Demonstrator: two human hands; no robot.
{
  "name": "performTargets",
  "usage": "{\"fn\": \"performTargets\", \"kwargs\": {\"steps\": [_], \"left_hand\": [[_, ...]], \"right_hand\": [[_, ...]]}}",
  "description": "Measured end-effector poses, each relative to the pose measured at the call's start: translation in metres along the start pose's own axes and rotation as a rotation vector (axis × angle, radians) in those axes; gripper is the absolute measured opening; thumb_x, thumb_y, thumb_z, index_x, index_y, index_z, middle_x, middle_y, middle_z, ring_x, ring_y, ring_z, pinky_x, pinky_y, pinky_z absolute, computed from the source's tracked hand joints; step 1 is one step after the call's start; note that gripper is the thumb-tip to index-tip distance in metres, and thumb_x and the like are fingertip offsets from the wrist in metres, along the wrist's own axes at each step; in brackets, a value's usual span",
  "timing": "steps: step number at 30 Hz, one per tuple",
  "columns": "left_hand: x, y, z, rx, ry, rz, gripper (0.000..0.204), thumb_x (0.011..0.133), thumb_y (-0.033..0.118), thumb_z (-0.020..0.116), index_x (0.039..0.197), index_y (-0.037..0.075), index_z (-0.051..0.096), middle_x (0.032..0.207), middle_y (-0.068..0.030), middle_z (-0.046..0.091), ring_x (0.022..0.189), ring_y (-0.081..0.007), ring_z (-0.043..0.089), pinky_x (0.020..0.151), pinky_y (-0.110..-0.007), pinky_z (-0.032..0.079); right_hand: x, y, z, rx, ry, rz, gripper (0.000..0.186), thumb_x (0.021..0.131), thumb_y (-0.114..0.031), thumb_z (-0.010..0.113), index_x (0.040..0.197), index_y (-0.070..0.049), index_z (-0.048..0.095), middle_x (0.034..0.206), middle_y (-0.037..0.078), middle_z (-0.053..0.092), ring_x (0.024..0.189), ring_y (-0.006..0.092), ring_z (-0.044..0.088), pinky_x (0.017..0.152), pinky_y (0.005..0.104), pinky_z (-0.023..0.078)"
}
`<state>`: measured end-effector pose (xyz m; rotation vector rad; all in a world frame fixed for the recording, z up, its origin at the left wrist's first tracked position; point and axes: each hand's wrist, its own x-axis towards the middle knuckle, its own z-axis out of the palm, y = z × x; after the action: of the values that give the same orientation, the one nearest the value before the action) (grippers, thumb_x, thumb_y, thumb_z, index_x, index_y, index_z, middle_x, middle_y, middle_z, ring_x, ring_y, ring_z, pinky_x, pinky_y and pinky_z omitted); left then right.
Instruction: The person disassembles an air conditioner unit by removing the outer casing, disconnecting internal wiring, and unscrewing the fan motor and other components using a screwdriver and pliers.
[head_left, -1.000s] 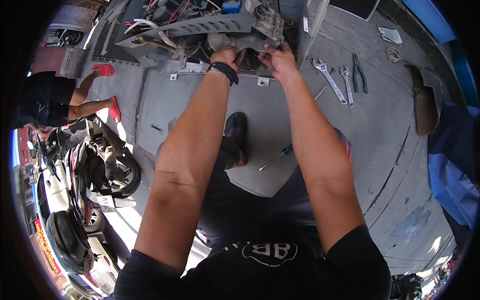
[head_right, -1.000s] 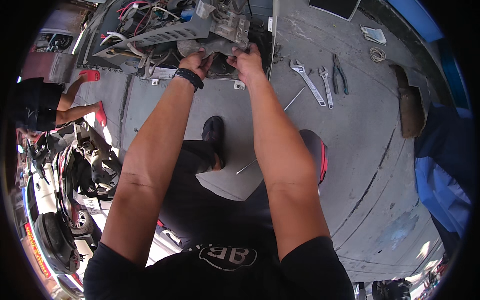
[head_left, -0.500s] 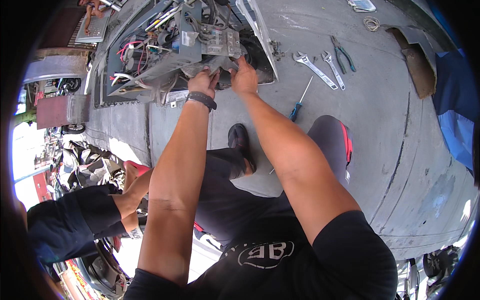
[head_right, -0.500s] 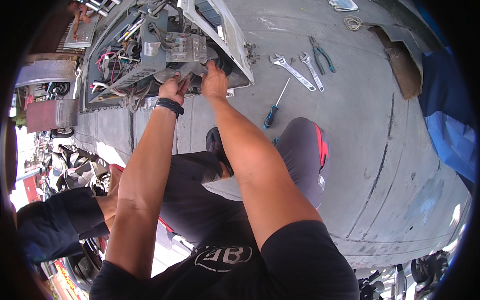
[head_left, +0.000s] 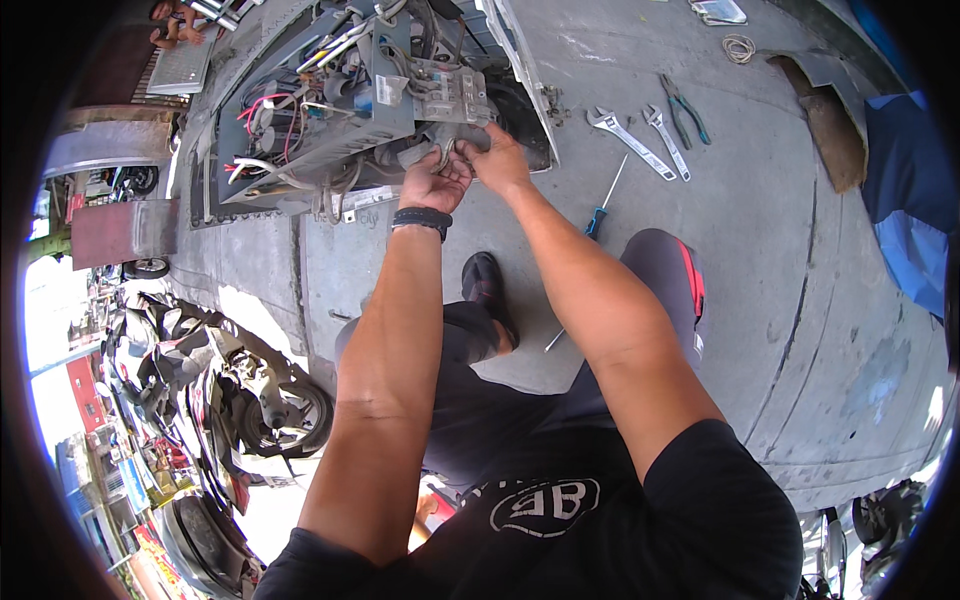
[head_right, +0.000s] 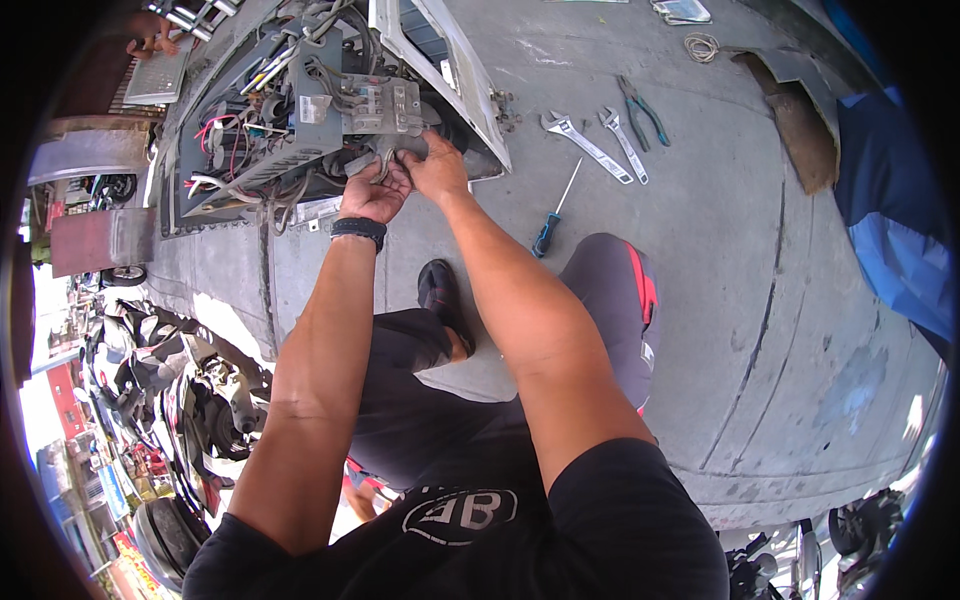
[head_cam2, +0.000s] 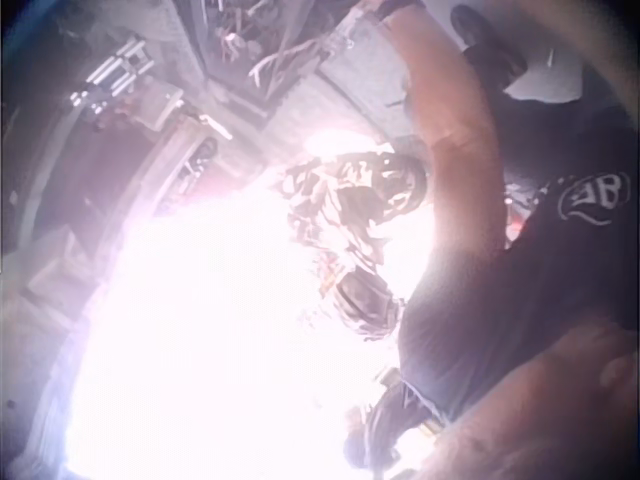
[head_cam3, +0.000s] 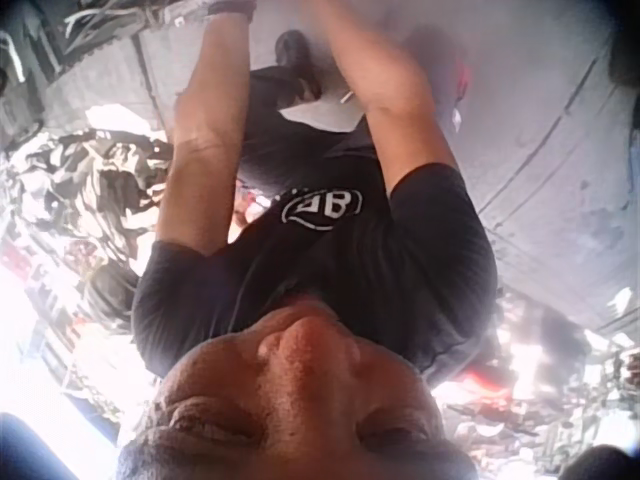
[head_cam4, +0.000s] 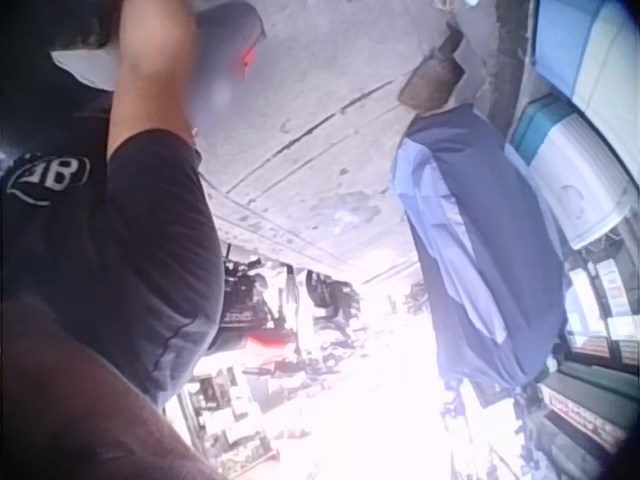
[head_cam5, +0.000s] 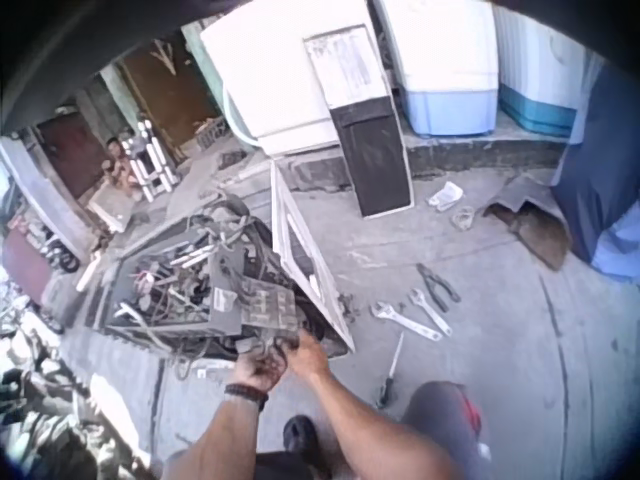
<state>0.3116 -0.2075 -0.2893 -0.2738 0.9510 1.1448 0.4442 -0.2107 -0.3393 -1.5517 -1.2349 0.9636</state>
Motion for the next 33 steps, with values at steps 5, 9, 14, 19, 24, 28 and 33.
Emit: {"fn": "performTargets", "kwargs": {"steps": [5,9,14,19,24,28,33], "left_hand": [[0.0,-0.008,-0.012,0.011,0.052,-0.012,0.024,0.099,0.014,0.055,0.113,-0.006,0.052,0.099,-0.0137,0.061,0.084,-0.0219,0.061,0.072,-0.035,0.053],[0.004,-0.013,-0.007,0.132,0.055,-0.001,0.014,0.101,0.016,0.055,0.107,0.003,0.054,0.09,-0.0106,0.062,0.079,-0.0202,0.061,0.067,-0.034,0.051],[0.012,-0.024,-0.025,0.287,0.003,0.069,0.016,0.103,0.021,0.053,0.104,0.005,0.055,0.086,-0.0062,0.062,0.073,-0.0162,0.061,0.066,-0.03,0.052],[0.045,-0.045,-0.049,0.304,-0.077,0.089,0.012,0.1,0.011,0.053,0.101,0.002,0.06,0.089,-0.0084,0.067,0.077,-0.0187,0.065,0.071,-0.034,0.056],[0.053,-0.064,-0.048,0.153,-0.163,0.007,0.02,0.1,0.014,0.051,0.11,0.0,0.061,0.106,-0.0137,0.07,0.095,-0.0273,0.068,0.086,-0.042,0.057],[0.047,-0.08,-0.048,0.09,-0.176,0.014,0.023,0.101,0.015,0.049,0.115,0.0,0.06,0.112,-0.0141,0.068,0.102,-0.0292,0.066,0.091,-0.043,0.056],[0.031,-0.112,-0.053,0.011,-0.188,0.105,0.026,0.101,0.016,0.047,0.12,0.001,0.057,0.117,-0.0148,0.066,0.102,-0.0301,0.066,0.092,-0.044,0.055]], "right_hand": [[0.008,-0.008,-0.005,0.174,-0.203,0.248,0.057,0.085,-0.033,0.07,0.135,-0.009,0.056,0.13,0.018,0.062,0.115,0.0298,0.063,0.096,0.0383,0.049],[0.016,-0.002,-0.001,0.3,-0.183,0.284,0.062,0.085,-0.035,0.069,0.138,-0.007,0.052,0.134,0.015,0.06,0.118,0.0262,0.059,0.097,0.0375,0.047],[-0.001,-0.047,-0.015,0.043,-0.151,0.267,0.076,0.078,-0.052,0.076,0.134,-0.003,0.056,0.131,0.021,0.056,0.117,0.0334,0.06,0.098,0.0397,0.049],[-0.004,-0.073,-0.02,-0.261,-0.086,0.241,0.073,0.072,-0.052,0.081,0.121,-0.001,0.064,0.135,0.027,0.04,0.106,0.0394,0.065,0.096,0.0433,0.052],[-0.009,-0.068,-0.024,-0.419,-0.058,-0.022,0.053,0.074,-0.044,0.081,0.105,-0.002,0.072,0.135,0.025,0.039,0.1,0.04,0.066,0.093,0.0436,0.053],[-0.013,-0.07,-0.035,-0.478,-0.137,-0.099,0.056,0.077,-0.037,0.079,0.124,-0.011,0.066,0.138,0.024,0.039,0.11,0.042,0.061,0.094,0.0459,0.052],[-0.024,-0.07,-0.044,-0.499,-0.188,-0.039,0.066,0.077,-0.036,0.078,0.136,-0.015,0.058,0.142,0.025,0.037,0.113,0.0432,0.06,0.096,0.0456,0.052]]}}
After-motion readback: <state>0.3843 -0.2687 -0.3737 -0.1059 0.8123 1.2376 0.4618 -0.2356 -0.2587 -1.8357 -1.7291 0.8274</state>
